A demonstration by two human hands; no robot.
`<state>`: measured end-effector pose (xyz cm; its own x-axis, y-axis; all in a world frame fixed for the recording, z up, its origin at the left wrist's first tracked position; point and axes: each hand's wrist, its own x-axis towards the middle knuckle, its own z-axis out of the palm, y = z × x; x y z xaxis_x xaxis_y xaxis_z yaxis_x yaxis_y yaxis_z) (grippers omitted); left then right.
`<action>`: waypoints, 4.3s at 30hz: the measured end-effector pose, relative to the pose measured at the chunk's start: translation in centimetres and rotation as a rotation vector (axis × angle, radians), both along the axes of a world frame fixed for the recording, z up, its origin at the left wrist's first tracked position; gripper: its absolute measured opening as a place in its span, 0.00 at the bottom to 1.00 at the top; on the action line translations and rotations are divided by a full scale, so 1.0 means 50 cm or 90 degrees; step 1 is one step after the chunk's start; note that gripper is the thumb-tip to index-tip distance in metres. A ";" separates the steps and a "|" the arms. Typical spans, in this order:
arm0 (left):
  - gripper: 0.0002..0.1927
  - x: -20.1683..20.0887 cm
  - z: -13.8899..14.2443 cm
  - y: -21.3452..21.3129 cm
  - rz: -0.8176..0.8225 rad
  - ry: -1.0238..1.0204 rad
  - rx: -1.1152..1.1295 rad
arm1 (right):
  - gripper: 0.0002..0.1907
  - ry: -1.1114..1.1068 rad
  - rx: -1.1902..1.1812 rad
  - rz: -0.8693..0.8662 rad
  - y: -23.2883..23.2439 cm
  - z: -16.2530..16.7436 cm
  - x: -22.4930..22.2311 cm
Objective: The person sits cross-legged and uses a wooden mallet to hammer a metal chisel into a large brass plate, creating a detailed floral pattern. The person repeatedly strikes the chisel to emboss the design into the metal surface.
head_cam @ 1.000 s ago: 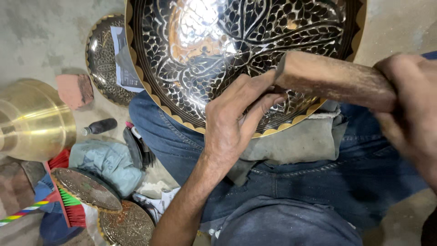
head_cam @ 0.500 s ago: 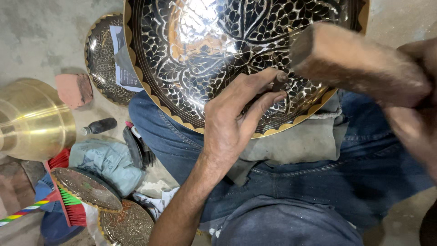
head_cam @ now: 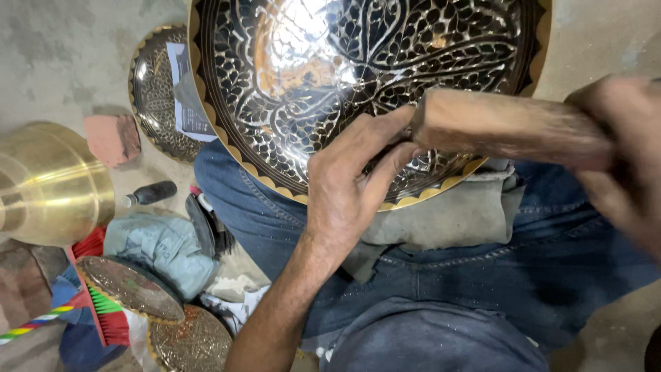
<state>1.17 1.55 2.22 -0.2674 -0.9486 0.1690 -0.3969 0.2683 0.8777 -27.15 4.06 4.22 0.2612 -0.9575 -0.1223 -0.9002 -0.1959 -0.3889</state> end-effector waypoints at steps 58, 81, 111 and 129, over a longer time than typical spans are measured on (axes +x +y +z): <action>0.18 0.007 0.011 0.004 -0.017 0.008 -0.011 | 0.26 -0.218 0.035 -0.089 0.026 -0.027 0.013; 0.16 0.013 0.012 0.021 -0.050 -0.046 0.055 | 0.17 -0.142 0.122 -0.179 0.000 -0.021 -0.009; 0.06 -0.110 -0.169 0.155 -0.600 0.215 0.082 | 0.12 -0.447 0.148 -0.471 -0.152 -0.193 -0.069; 0.19 -0.030 0.026 0.012 0.045 0.126 0.159 | 0.21 -0.204 -0.092 -0.220 -0.021 0.070 0.097</action>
<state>-0.32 2.13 3.51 -0.1846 -0.9824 -0.0298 -0.2218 0.0121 0.9750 -22.27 3.03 7.71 -0.0723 -0.9960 0.0523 -0.7620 0.0214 -0.6473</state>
